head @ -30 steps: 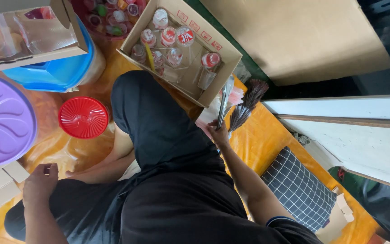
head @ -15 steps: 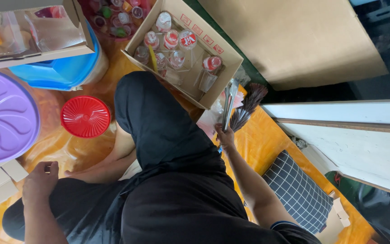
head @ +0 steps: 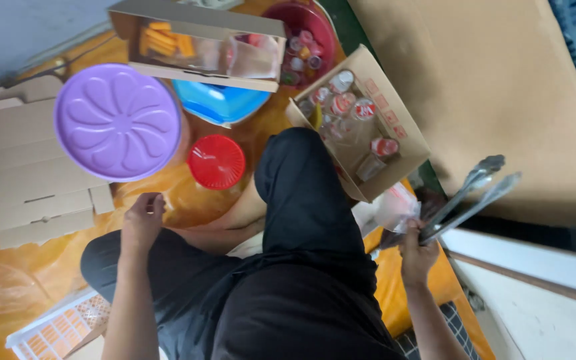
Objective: Assembling a cardboard snack box and filling it with various snack items using hands and tongs.
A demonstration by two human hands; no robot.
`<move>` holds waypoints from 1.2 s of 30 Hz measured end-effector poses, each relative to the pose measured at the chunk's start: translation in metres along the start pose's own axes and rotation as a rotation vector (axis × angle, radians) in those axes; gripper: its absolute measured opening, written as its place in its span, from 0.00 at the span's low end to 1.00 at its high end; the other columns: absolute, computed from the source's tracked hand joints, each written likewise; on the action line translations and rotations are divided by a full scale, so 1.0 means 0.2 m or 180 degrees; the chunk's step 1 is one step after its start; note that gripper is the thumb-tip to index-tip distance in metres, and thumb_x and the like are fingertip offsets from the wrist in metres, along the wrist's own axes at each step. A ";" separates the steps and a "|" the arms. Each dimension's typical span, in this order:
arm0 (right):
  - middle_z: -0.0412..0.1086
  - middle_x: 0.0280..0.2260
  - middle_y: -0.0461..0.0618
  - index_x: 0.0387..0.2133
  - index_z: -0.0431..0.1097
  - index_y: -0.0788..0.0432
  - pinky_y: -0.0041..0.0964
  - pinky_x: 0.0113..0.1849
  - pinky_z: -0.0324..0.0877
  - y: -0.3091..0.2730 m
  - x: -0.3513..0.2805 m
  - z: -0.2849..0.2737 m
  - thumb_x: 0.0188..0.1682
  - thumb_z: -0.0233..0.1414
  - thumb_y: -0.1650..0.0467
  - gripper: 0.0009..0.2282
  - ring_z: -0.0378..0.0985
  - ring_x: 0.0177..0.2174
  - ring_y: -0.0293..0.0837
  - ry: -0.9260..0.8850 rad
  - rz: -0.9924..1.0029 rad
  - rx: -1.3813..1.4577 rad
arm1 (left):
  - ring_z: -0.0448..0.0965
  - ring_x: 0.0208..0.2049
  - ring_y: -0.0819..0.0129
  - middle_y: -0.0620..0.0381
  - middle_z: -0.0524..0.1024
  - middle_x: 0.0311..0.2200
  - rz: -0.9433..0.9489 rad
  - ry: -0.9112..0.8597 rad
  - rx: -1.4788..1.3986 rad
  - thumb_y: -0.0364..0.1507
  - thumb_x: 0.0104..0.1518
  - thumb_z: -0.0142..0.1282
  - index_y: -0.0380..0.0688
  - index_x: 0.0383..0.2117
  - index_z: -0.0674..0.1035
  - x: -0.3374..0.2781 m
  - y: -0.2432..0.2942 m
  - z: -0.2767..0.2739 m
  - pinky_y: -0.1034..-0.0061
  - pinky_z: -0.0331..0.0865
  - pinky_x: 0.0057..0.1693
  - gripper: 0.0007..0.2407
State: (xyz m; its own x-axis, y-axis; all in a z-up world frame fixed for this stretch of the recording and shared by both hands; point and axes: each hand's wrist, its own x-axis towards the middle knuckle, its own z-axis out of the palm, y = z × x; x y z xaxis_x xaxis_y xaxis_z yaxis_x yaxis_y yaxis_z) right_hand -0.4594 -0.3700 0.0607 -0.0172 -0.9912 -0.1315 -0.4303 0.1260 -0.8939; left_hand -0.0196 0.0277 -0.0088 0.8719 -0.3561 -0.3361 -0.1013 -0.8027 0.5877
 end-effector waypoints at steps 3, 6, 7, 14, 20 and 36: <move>0.69 0.20 0.48 0.40 0.75 0.54 0.29 0.18 0.66 -0.38 -0.04 0.16 0.55 0.59 0.70 0.03 0.67 0.17 0.33 -0.0433 -0.0655 -0.0213 | 0.85 0.40 0.53 0.51 0.85 0.35 -0.0040 0.0062 -0.0557 0.35 0.69 0.48 0.46 0.46 0.81 -0.14 0.28 -0.03 0.54 0.75 0.50 0.11; 0.64 0.15 0.48 0.39 0.77 0.59 0.29 0.18 0.70 -0.40 -0.10 0.43 0.50 0.62 0.69 0.08 0.68 0.16 0.35 -0.0969 -0.0741 -0.0034 | 0.84 0.40 0.44 0.47 0.84 0.30 0.0075 0.0022 -0.1217 0.33 0.65 0.51 0.48 0.43 0.82 -0.33 0.54 -0.02 0.50 0.75 0.48 0.09; 0.64 0.15 0.48 0.39 0.77 0.59 0.29 0.18 0.70 -0.51 -0.20 0.56 0.50 0.62 0.69 0.08 0.68 0.16 0.35 -0.0999 -0.0794 -0.0014 | 0.84 0.40 0.44 0.47 0.84 0.30 0.0080 0.0078 -0.1250 0.33 0.65 0.51 0.48 0.43 0.82 -0.38 0.58 0.02 0.50 0.75 0.48 0.09; 0.70 0.13 0.51 0.17 0.70 0.54 0.40 0.22 0.71 -0.69 -0.90 1.23 0.44 0.62 0.66 0.11 0.76 0.17 0.47 -0.2580 -0.1590 -0.0267 | 0.87 0.39 0.55 0.41 0.84 0.35 0.0066 -0.0041 -0.2900 0.32 0.61 0.61 0.39 0.46 0.78 -0.50 0.62 0.13 0.59 0.80 0.49 0.12; 0.67 0.13 0.53 0.16 0.65 0.55 0.42 0.23 0.70 -0.51 -1.07 1.41 0.42 0.62 0.68 0.12 0.77 0.19 0.53 -0.2993 -0.2038 -0.0450 | 0.85 0.42 0.51 0.49 0.85 0.34 -0.1077 0.0315 -0.1910 0.45 0.57 0.64 0.51 0.43 0.74 -0.47 0.38 0.18 0.56 0.78 0.50 0.17; 0.70 0.15 0.50 0.20 0.71 0.54 0.36 0.22 0.70 -0.30 -1.00 1.46 0.40 0.64 0.67 0.09 0.77 0.19 0.48 -0.3532 -0.2323 -0.0351 | 0.85 0.26 0.65 0.51 0.83 0.22 -0.0674 -0.0117 -0.2871 0.31 0.62 0.57 0.39 0.34 0.80 -0.38 0.25 0.31 0.71 0.78 0.40 0.07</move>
State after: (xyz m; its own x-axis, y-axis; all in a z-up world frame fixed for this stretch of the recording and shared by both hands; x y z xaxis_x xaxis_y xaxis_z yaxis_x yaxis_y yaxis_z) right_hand -0.1661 -0.1674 0.0161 0.9637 -0.2645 0.0353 -0.0976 -0.4723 -0.8760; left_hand -0.1200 -0.0152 0.0008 0.8123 -0.2720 -0.5159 0.4830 -0.1821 0.8565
